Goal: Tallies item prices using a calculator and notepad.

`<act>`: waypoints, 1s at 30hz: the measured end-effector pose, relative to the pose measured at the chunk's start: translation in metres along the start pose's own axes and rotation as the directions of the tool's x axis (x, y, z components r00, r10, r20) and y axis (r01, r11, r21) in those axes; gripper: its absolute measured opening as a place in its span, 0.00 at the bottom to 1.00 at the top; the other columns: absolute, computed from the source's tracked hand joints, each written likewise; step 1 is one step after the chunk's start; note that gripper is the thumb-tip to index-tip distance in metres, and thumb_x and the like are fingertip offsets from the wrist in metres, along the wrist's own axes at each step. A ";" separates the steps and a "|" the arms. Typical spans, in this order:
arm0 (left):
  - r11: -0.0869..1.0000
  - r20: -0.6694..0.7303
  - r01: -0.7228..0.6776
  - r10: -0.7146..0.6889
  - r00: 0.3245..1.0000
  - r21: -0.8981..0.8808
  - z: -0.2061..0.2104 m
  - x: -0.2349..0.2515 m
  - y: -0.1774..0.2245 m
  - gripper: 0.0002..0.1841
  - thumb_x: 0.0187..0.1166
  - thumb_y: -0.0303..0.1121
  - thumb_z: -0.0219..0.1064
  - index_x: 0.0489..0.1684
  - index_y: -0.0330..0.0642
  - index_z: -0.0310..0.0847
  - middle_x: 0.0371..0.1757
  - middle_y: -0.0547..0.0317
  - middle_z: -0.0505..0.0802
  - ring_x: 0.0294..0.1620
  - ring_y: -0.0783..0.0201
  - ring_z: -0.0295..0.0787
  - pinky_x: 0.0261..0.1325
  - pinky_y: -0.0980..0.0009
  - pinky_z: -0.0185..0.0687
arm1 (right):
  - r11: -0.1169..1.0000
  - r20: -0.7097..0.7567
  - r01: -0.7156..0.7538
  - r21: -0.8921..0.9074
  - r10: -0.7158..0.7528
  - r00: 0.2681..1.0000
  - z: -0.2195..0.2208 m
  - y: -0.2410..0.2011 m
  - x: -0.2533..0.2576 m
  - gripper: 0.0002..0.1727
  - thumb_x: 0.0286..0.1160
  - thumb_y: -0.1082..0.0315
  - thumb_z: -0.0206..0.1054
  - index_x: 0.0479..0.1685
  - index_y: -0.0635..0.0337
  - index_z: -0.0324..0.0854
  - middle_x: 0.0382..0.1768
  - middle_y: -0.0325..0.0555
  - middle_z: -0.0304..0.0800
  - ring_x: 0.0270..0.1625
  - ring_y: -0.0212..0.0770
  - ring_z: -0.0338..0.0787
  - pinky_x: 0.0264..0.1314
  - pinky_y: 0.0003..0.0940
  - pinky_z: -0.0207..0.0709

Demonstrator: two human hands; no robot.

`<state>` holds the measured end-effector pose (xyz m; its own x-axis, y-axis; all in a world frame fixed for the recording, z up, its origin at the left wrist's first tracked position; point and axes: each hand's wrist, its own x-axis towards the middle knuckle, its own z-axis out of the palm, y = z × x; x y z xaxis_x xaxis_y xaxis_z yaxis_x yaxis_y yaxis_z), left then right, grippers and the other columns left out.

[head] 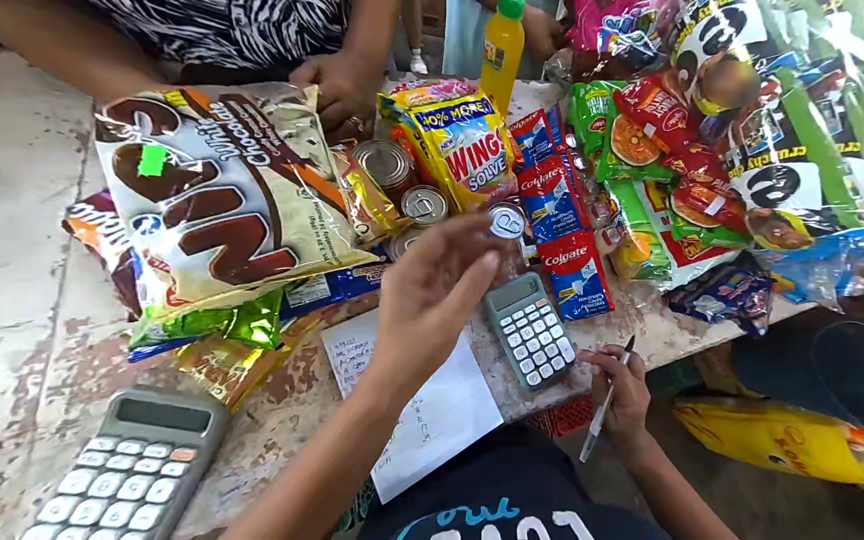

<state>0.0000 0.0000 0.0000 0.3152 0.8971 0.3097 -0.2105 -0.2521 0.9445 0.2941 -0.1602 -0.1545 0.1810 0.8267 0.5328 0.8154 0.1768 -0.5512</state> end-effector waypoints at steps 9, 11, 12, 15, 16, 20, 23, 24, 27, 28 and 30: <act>0.918 -0.114 0.109 -0.070 0.991 0.381 -0.034 -0.078 -0.076 0.15 0.82 0.30 0.65 0.62 0.32 0.82 0.51 0.56 0.95 0.44 0.71 0.94 0.50 0.73 0.91 | 0.998 0.010 0.056 0.024 -0.056 0.998 -0.006 -0.035 0.035 0.15 0.77 0.68 0.61 0.52 0.44 0.92 0.50 0.34 0.93 0.61 0.38 0.85 0.72 0.46 0.70; 0.906 -0.098 0.137 -0.106 0.989 0.400 -0.031 -0.076 -0.072 0.16 0.82 0.30 0.65 0.64 0.33 0.82 0.51 0.57 0.96 0.42 0.72 0.94 0.47 0.74 0.91 | 0.998 0.004 0.042 0.036 -0.043 0.999 -0.006 -0.038 0.040 0.15 0.77 0.68 0.61 0.52 0.44 0.92 0.51 0.35 0.93 0.61 0.38 0.85 0.70 0.45 0.71; 0.901 -0.087 0.196 -0.175 0.981 0.388 -0.029 -0.073 -0.067 0.17 0.83 0.31 0.65 0.67 0.33 0.81 0.52 0.56 0.96 0.42 0.71 0.94 0.48 0.72 0.91 | 0.999 0.003 0.031 0.040 -0.031 1.000 -0.005 -0.036 0.042 0.15 0.77 0.68 0.61 0.51 0.44 0.92 0.52 0.37 0.92 0.60 0.38 0.84 0.69 0.44 0.72; 0.869 -0.005 0.404 -0.420 0.908 0.284 -0.020 -0.059 -0.053 0.24 0.86 0.32 0.64 0.79 0.34 0.72 0.60 0.53 0.94 0.50 0.65 0.95 0.55 0.67 0.92 | 0.999 0.011 0.000 0.038 -0.001 1.000 -0.002 -0.028 0.037 0.15 0.77 0.68 0.60 0.52 0.44 0.92 0.54 0.38 0.91 0.61 0.39 0.85 0.69 0.44 0.73; 0.858 0.024 0.446 -0.467 0.884 0.257 -0.016 -0.054 -0.052 0.25 0.87 0.33 0.63 0.81 0.34 0.69 0.62 0.51 0.93 0.53 0.64 0.95 0.57 0.66 0.91 | 0.999 0.017 -0.006 0.041 0.005 1.000 -0.001 -0.027 0.035 0.15 0.78 0.67 0.60 0.52 0.44 0.92 0.54 0.38 0.91 0.61 0.39 0.85 0.69 0.44 0.73; 0.834 0.027 0.525 -0.536 0.844 0.167 -0.002 -0.046 -0.058 0.26 0.90 0.35 0.59 0.85 0.34 0.64 0.67 0.46 0.90 0.57 0.61 0.94 0.60 0.64 0.91 | 0.999 0.031 0.008 0.044 -0.009 0.999 0.006 -0.034 0.031 0.14 0.77 0.67 0.62 0.50 0.44 0.93 0.54 0.38 0.90 0.61 0.38 0.84 0.70 0.44 0.73; 0.846 0.017 0.519 -0.525 0.851 0.123 0.004 -0.045 -0.065 0.27 0.91 0.35 0.57 0.87 0.35 0.62 0.69 0.43 0.88 0.61 0.59 0.92 0.65 0.63 0.88 | 0.999 0.027 0.000 0.046 -0.001 1.000 0.008 -0.030 0.030 0.15 0.77 0.69 0.60 0.52 0.47 0.92 0.55 0.38 0.92 0.64 0.41 0.85 0.75 0.47 0.71; 0.846 0.020 0.523 -0.527 0.849 0.104 0.005 -0.044 -0.066 0.27 0.91 0.36 0.57 0.87 0.35 0.61 0.69 0.43 0.88 0.62 0.59 0.92 0.66 0.63 0.87 | 0.999 0.028 -0.012 0.047 0.011 1.000 0.007 -0.026 0.030 0.15 0.78 0.69 0.59 0.53 0.47 0.91 0.57 0.38 0.93 0.66 0.41 0.85 0.76 0.48 0.71; 0.850 0.041 0.522 -0.526 0.850 0.078 0.006 -0.037 -0.067 0.27 0.92 0.38 0.55 0.86 0.37 0.63 0.71 0.44 0.87 0.65 0.59 0.90 0.69 0.62 0.85 | 0.997 0.010 -0.048 0.060 0.047 0.999 0.002 -0.019 0.028 0.15 0.78 0.68 0.60 0.54 0.49 0.91 0.60 0.43 0.91 0.68 0.44 0.85 0.76 0.47 0.74; 0.860 0.045 0.502 -0.507 0.861 0.092 0.003 -0.036 -0.069 0.26 0.92 0.38 0.55 0.86 0.37 0.63 0.72 0.45 0.86 0.66 0.58 0.89 0.70 0.61 0.84 | 0.997 0.006 -0.053 0.065 0.053 0.999 0.001 -0.017 0.026 0.15 0.79 0.68 0.60 0.55 0.50 0.91 0.60 0.44 0.91 0.68 0.44 0.85 0.76 0.48 0.73; 0.877 0.040 0.461 -0.470 0.882 0.134 -0.004 -0.034 -0.074 0.25 0.92 0.38 0.54 0.84 0.37 0.67 0.74 0.46 0.85 0.68 0.58 0.88 0.71 0.59 0.83 | 0.997 -0.002 -0.054 0.062 0.055 0.999 0.000 -0.015 0.022 0.14 0.79 0.68 0.60 0.54 0.50 0.91 0.60 0.44 0.91 0.69 0.45 0.85 0.76 0.49 0.73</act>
<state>0.0013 -0.0103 -0.0805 0.4141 0.8949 -0.1663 0.0844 0.1441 0.9860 0.2859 -0.1445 -0.1340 0.2263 0.8341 0.5031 0.7688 0.1642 -0.6181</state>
